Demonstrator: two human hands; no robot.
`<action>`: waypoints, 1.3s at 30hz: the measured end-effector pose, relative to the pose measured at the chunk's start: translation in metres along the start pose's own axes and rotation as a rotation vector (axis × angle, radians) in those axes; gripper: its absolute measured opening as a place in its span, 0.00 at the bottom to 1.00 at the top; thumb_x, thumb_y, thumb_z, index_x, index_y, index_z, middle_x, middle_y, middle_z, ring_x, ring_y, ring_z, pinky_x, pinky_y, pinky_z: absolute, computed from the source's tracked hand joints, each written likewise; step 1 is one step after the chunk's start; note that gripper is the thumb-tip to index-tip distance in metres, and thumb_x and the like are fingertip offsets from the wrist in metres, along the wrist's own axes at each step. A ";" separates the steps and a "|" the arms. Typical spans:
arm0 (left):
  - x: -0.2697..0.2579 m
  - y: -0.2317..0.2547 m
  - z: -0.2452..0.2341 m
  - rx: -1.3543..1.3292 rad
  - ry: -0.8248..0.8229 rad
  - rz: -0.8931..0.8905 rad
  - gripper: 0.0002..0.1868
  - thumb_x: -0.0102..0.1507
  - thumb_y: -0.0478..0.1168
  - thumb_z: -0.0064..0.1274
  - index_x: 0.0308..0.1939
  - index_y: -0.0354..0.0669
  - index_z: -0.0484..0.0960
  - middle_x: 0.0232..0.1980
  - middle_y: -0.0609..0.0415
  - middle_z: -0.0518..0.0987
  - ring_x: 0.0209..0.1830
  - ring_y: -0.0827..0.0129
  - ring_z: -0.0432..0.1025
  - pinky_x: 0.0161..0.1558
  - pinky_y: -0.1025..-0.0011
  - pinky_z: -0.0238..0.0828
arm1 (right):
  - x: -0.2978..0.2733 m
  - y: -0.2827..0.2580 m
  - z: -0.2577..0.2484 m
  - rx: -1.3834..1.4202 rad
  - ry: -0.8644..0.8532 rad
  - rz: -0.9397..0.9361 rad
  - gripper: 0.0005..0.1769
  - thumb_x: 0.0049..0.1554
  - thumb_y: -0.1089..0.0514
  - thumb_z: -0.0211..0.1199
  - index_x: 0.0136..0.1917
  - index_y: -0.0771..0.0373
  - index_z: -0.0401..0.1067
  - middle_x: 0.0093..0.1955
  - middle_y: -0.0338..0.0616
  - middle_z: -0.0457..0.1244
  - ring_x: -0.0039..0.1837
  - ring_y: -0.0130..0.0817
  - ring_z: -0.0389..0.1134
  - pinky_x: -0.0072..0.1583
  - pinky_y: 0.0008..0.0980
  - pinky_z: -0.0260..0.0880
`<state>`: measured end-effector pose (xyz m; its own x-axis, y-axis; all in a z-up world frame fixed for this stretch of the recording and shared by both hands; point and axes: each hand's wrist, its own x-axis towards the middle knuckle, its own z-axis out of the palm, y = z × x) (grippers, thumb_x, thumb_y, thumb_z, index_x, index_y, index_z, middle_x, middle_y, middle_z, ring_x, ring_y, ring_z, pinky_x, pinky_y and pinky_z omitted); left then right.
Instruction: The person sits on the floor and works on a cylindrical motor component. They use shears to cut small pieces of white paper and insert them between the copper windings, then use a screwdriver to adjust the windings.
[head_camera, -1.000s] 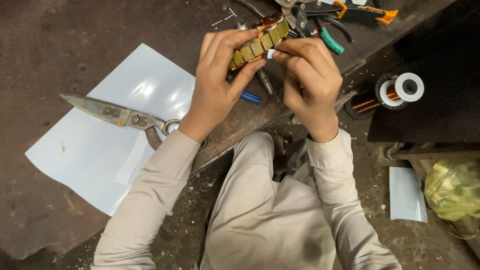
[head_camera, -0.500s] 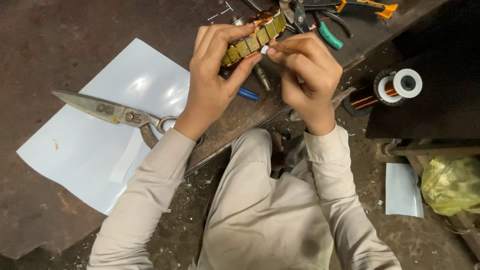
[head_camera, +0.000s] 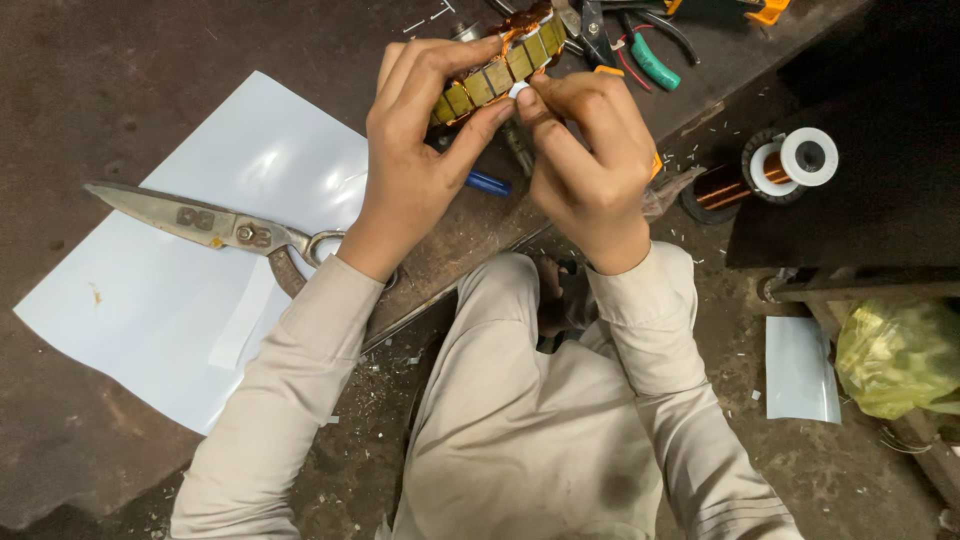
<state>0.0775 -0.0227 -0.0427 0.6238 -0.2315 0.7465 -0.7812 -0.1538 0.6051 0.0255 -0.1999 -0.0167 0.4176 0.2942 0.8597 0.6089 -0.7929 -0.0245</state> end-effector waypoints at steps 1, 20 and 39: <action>-0.001 0.000 0.000 -0.001 0.000 0.001 0.18 0.70 0.35 0.67 0.61 0.41 0.78 0.55 0.52 0.78 0.56 0.62 0.70 0.60 0.70 0.70 | -0.001 -0.001 0.001 -0.011 0.005 0.000 0.11 0.58 0.76 0.73 0.52 0.73 0.76 0.52 0.50 0.65 0.53 0.46 0.69 0.52 0.40 0.72; -0.002 0.000 -0.001 -0.019 -0.011 0.005 0.18 0.71 0.34 0.65 0.63 0.42 0.77 0.56 0.52 0.77 0.58 0.62 0.70 0.62 0.70 0.70 | -0.004 0.006 -0.003 -0.215 -0.122 -0.195 0.11 0.59 0.75 0.68 0.57 0.75 0.75 0.61 0.56 0.66 0.56 0.47 0.67 0.52 0.40 0.72; 0.000 0.002 -0.009 -0.053 -0.048 0.005 0.20 0.68 0.32 0.63 0.62 0.40 0.77 0.56 0.50 0.76 0.59 0.60 0.70 0.62 0.69 0.69 | -0.013 0.031 0.012 -0.131 -0.004 -0.392 0.14 0.60 0.74 0.73 0.59 0.75 0.77 0.61 0.58 0.65 0.56 0.50 0.71 0.53 0.41 0.78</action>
<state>0.0764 -0.0141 -0.0392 0.6172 -0.2783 0.7360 -0.7808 -0.1013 0.6165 0.0467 -0.2219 -0.0349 0.1734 0.5894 0.7890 0.6318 -0.6811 0.3700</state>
